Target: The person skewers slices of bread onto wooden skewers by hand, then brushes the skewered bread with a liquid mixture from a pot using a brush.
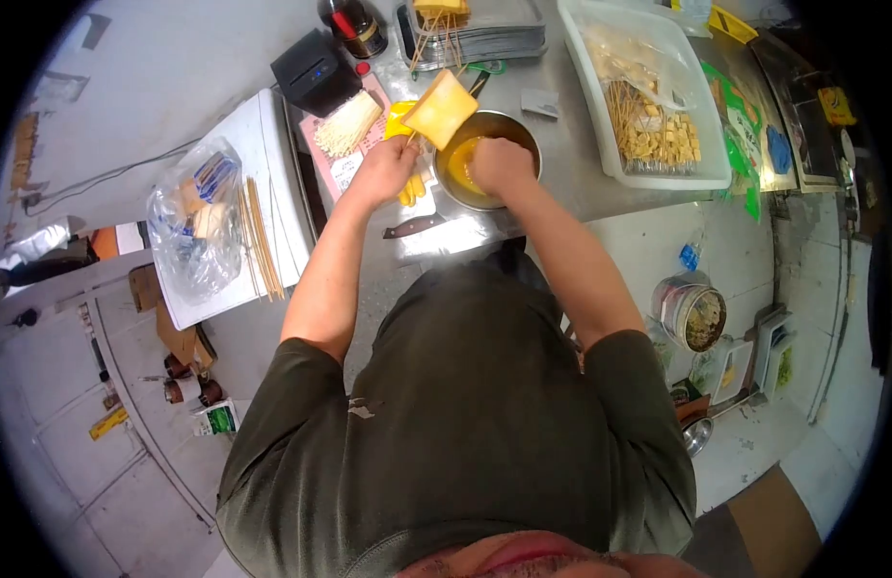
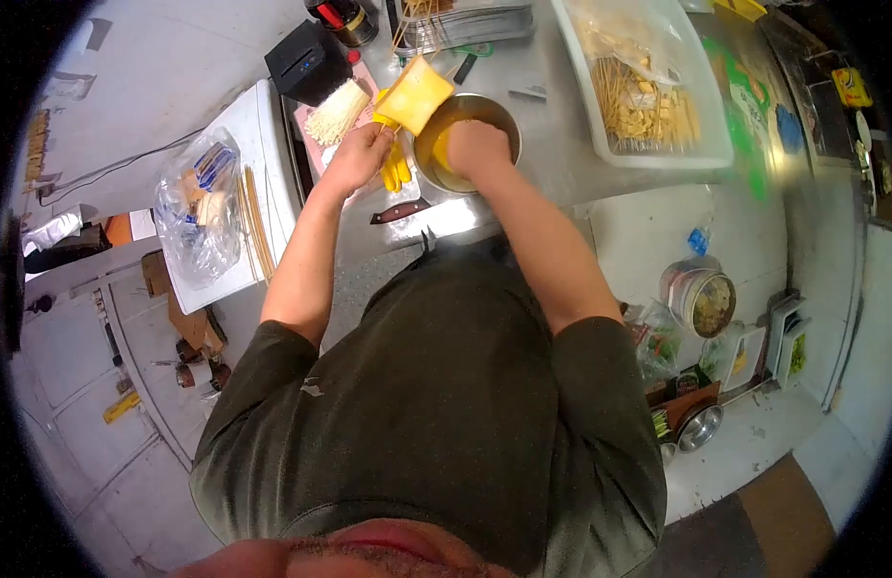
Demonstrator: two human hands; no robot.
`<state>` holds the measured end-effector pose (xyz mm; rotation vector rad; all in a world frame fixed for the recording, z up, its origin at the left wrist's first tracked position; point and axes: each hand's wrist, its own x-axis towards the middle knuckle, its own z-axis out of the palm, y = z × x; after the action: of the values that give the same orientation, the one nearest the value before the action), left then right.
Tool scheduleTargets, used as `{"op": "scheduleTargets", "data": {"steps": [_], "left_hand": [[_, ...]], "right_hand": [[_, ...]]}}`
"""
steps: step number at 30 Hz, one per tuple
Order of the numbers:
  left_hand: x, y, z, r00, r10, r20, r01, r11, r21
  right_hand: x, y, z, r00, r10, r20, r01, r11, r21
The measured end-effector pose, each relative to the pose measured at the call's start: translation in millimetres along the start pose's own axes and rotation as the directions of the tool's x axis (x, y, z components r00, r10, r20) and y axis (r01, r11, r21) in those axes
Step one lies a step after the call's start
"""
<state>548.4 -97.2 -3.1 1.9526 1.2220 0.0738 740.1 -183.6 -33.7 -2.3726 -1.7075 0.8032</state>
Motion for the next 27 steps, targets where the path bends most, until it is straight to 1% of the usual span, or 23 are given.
{"op": "scheduleTargets", "data": {"steps": [3,6,9,11,13,14,17,20,22,23,25,27], "left_hand": [[-1.9,1.4,-7.2,1.0,0.003,-0.002,-0.003,1.0,0.008],[-1.8,-1.5,-9.7,1.0,0.0,-0.011,0.0,1.0,-0.01],[-2.9,-7.8,-5.3,0.999,0.04,-0.035,-0.042,0.998,-0.057],[-3.5,-10.7,-3.5,0.996,0.068,-0.052,-0.072,0.995,-0.069],[-6.1,-11.4,-0.4,0.995,0.086,-0.052,-0.089,0.994,-0.057],[-6.4,-10.2,-0.2,0.996,0.08,-0.042,-0.083,0.995,-0.06],[-10.6,-7.5,5.0,0.997,0.073,-0.006,-0.073,0.996,-0.052],[-14.9,-4.7,12.2,0.997,0.071,0.026,-0.07,0.997,-0.028],[-17.9,1.4,14.9,0.997,0.041,0.069,-0.039,0.999,-0.032],[-20.0,3.5,16.8,0.996,0.066,0.06,-0.065,0.998,-0.025],[-23.5,7.0,20.6,0.992,0.116,0.042,-0.115,0.993,-0.012],[-22.9,5.9,23.1,0.992,0.121,0.032,-0.12,0.992,-0.031]], "right_hand": [[11.1,-14.3,-2.3,0.993,0.035,0.109,-0.049,0.991,0.128],[22.7,14.1,14.8,1.0,-0.006,0.028,0.0,0.981,0.192],[-9.0,41.7,-6.5,0.993,0.02,-0.112,0.032,0.897,0.44],[-32.7,62.7,-2.6,0.973,0.166,-0.158,-0.019,0.746,0.665],[-54.5,80.7,2.4,0.962,0.256,-0.09,-0.043,0.47,0.881],[-61.5,85.1,3.9,0.956,0.291,-0.048,-0.047,0.309,0.95],[-81.1,82.3,-3.9,0.941,0.339,0.007,-0.015,0.02,1.0],[-83.4,70.1,-7.2,0.931,0.365,-0.007,0.034,-0.067,0.997],[-77.2,59.4,-7.7,0.933,0.356,-0.055,0.107,-0.129,0.986],[-73.1,54.8,-7.4,0.933,0.351,-0.08,0.144,-0.16,0.977],[-64.4,49.1,-4.1,0.936,0.345,-0.074,0.14,-0.171,0.975],[-62.6,51.5,4.6,0.934,0.352,-0.055,0.119,-0.165,0.979]]}}
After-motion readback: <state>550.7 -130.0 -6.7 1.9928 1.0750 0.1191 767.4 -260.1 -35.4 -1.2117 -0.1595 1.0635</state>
